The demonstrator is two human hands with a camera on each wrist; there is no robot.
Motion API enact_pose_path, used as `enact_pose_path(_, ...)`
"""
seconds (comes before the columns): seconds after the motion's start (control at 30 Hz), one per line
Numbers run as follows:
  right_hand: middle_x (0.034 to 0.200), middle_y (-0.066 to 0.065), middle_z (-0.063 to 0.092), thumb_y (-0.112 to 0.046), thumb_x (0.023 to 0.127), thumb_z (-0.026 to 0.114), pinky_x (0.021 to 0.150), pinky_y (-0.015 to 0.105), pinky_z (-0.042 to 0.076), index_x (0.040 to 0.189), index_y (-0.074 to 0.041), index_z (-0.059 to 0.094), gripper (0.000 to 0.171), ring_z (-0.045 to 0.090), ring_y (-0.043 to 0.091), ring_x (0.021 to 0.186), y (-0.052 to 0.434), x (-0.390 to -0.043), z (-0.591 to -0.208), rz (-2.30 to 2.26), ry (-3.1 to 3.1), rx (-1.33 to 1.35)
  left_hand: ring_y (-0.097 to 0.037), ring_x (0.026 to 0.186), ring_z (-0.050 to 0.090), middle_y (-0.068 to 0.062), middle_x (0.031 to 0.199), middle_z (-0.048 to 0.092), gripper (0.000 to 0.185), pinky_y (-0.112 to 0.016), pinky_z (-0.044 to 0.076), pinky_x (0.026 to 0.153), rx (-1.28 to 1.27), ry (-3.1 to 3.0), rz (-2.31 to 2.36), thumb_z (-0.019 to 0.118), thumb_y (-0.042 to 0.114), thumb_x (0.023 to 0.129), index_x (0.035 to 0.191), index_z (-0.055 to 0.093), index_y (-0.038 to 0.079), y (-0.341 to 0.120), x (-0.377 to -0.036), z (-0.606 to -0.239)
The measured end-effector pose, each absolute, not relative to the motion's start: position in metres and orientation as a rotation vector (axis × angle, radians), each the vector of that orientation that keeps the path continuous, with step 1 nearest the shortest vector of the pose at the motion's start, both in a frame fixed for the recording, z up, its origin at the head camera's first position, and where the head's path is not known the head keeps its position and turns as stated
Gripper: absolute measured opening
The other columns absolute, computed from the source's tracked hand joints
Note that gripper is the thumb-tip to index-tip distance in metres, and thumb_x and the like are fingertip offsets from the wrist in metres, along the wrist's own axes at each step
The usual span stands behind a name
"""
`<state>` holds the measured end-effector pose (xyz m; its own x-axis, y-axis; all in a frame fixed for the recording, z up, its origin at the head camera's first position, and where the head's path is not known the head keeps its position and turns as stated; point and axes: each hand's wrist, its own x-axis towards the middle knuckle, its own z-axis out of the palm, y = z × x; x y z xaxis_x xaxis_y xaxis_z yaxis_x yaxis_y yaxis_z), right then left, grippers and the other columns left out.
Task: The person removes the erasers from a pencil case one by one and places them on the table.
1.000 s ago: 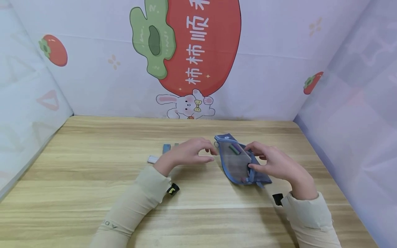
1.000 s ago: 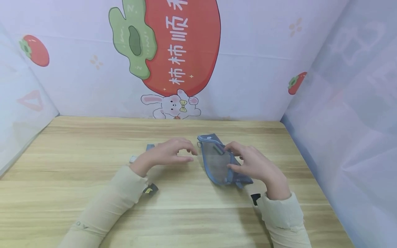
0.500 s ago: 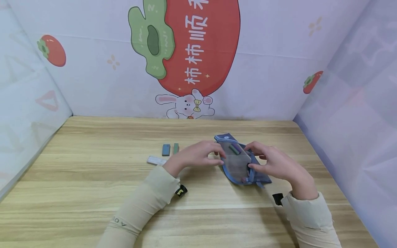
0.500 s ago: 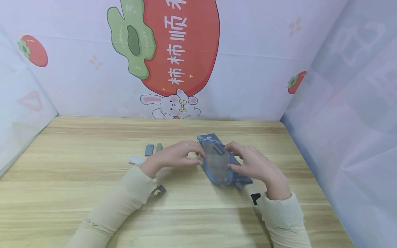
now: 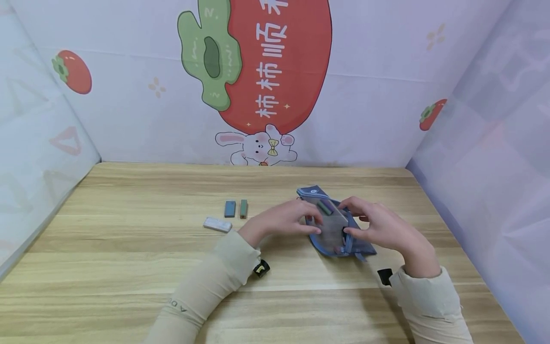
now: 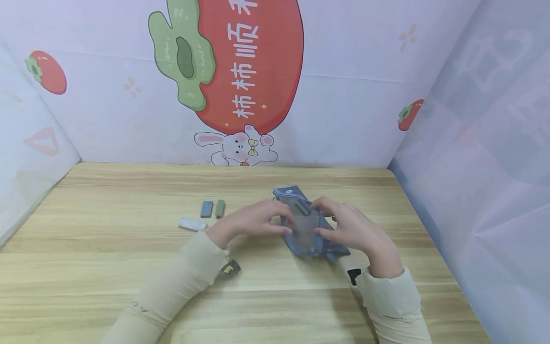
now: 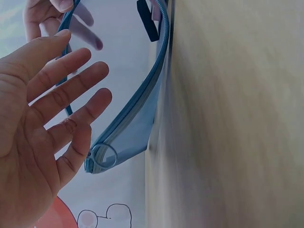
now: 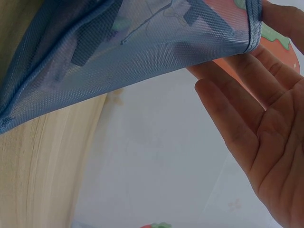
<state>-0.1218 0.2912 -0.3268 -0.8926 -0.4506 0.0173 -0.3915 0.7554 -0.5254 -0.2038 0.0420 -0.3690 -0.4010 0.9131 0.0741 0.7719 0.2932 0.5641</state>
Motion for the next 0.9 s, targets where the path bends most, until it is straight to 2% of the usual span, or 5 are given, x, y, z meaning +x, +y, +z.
enact_pose_path(0.67,0.125,0.015,0.066,-0.010,0.088,0.073,0.092,0.053,0.054,0.126,-0.011,0.056,0.042,0.067,0.035,0.113,0.292,-0.120,-0.327,-0.814,2.849,-0.714,-0.011,0.102,0.063,-0.002,0.113,0.071,0.029,-0.019,0.050,0.090,1.607,2.243,0.700,0.066,0.028,0.096,0.117,0.069,0.009,0.072,-0.202,-0.375)
enact_pose_path(0.9,0.125,0.015,0.066,-0.010,0.088,0.073,0.092,0.052,0.054,0.127,-0.009,0.056,0.043,0.067,0.035,0.113,0.292,-0.121,-0.328,-0.808,2.849,-0.721,-0.005,0.097,0.062,0.003,0.110,0.072,0.027,-0.014,0.049,0.087,1.609,2.219,0.668,0.065,0.030,0.096,0.116,0.070,0.011,0.084,-0.202,-0.379)
